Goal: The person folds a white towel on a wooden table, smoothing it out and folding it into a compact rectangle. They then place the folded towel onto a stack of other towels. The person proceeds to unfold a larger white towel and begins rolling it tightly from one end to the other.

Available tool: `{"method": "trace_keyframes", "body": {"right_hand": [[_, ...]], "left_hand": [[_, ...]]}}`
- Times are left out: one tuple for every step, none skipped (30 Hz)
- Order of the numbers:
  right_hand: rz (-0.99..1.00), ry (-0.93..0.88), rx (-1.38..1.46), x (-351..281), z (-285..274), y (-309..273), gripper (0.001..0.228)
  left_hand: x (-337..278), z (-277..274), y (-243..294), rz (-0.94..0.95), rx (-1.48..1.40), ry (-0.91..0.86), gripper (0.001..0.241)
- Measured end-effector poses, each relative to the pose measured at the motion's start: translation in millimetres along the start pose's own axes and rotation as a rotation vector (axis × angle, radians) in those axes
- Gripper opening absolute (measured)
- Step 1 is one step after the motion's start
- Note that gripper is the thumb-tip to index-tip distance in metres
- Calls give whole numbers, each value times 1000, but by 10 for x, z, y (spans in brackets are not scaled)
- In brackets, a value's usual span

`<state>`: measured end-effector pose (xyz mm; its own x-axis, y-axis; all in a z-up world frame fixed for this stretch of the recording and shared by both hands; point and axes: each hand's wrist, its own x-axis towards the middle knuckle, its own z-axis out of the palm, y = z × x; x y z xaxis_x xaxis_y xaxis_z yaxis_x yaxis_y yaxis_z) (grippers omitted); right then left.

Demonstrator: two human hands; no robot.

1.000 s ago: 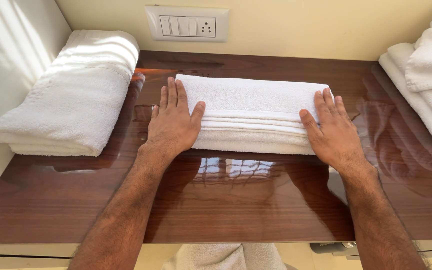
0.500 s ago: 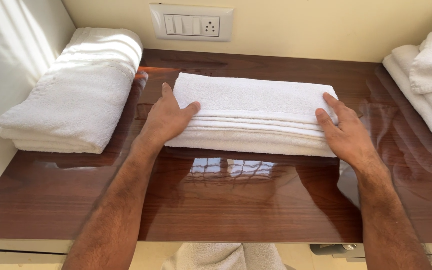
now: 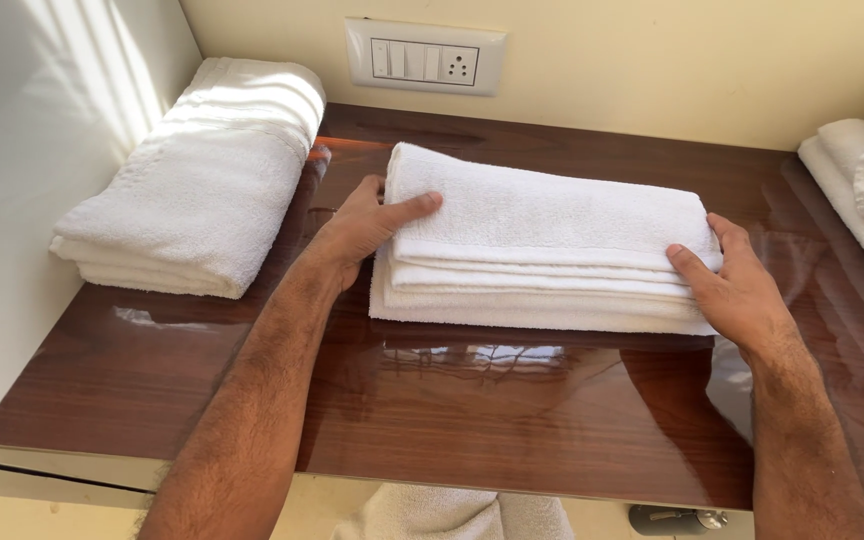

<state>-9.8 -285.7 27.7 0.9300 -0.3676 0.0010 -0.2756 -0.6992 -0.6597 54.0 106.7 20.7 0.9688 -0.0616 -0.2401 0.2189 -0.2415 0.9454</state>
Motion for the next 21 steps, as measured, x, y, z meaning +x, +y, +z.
{"method": "trace_keyframes", "body": {"right_hand": [[11, -7, 15, 9, 0, 19, 82], [22, -14, 31, 19, 0, 40, 82], [22, -12, 30, 29, -5, 54, 82], [19, -14, 43, 39, -9, 69, 81], [15, -15, 56, 46, -13, 84, 80], [17, -13, 56, 41, -16, 82, 80], [19, -15, 63, 41, -21, 76, 81], [21, -16, 70, 39, -25, 67, 81], [19, -15, 70, 56, -22, 99, 81], [-17, -4, 92, 73, -18, 129, 80], [-53, 8, 116, 92, -15, 154, 80], [-56, 11, 116, 123, -7, 202, 80], [-118, 110, 37, 152, 0, 252, 75], [-181, 209, -42, 181, 7, 302, 70], [-181, 213, -44, -1, -30, 112, 70], [-359, 431, -63, -184, -65, -77, 52], [-542, 646, -82, -366, -97, -268, 34], [-543, 651, -84, -314, -43, -135, 34], [-575, 560, 46, -254, 8, -7, 22], [-606, 467, 174, -194, 58, 120, 34], [-610, 467, 175, -261, 163, 64, 34]], "left_hand": [[-64, 10, 52, 47, -19, -34, 117], [-128, 22, 104, 94, -37, -68, 122], [-124, 20, 91, 95, -38, -70, 122], [-121, 18, 77, 107, -17, -125, 125], [-118, 16, 64, 119, 4, -180, 128], [-102, 17, 39, 119, 5, -182, 128], [-85, 15, 16, 122, -15, -199, 128], [-70, 11, -5, 124, -35, -217, 128], [-98, 39, 34, 126, -36, -216, 128], [-127, 65, 74, 91, -62, -170, 120], [-152, 88, 119, 57, -88, -124, 112], [-178, 115, 156, 61, -89, -122, 112], [-205, 143, 191, 68, -220, -102, 105], [-231, 172, 225, 76, -351, -82, 99], [-256, 197, 243, 79, -352, -85, 99], [-280, 221, 261, 109, -454, -75, 96], [-303, 244, 280, 139, -557, -65, 93], [-306, 258, 282, 143, -558, -68, 93], [-310, 272, 284, 136, -636, -39, 92], [-316, 284, 287, 130, -714, -9, 92], [-338, 279, 298, 133, -715, -6, 92]]}}
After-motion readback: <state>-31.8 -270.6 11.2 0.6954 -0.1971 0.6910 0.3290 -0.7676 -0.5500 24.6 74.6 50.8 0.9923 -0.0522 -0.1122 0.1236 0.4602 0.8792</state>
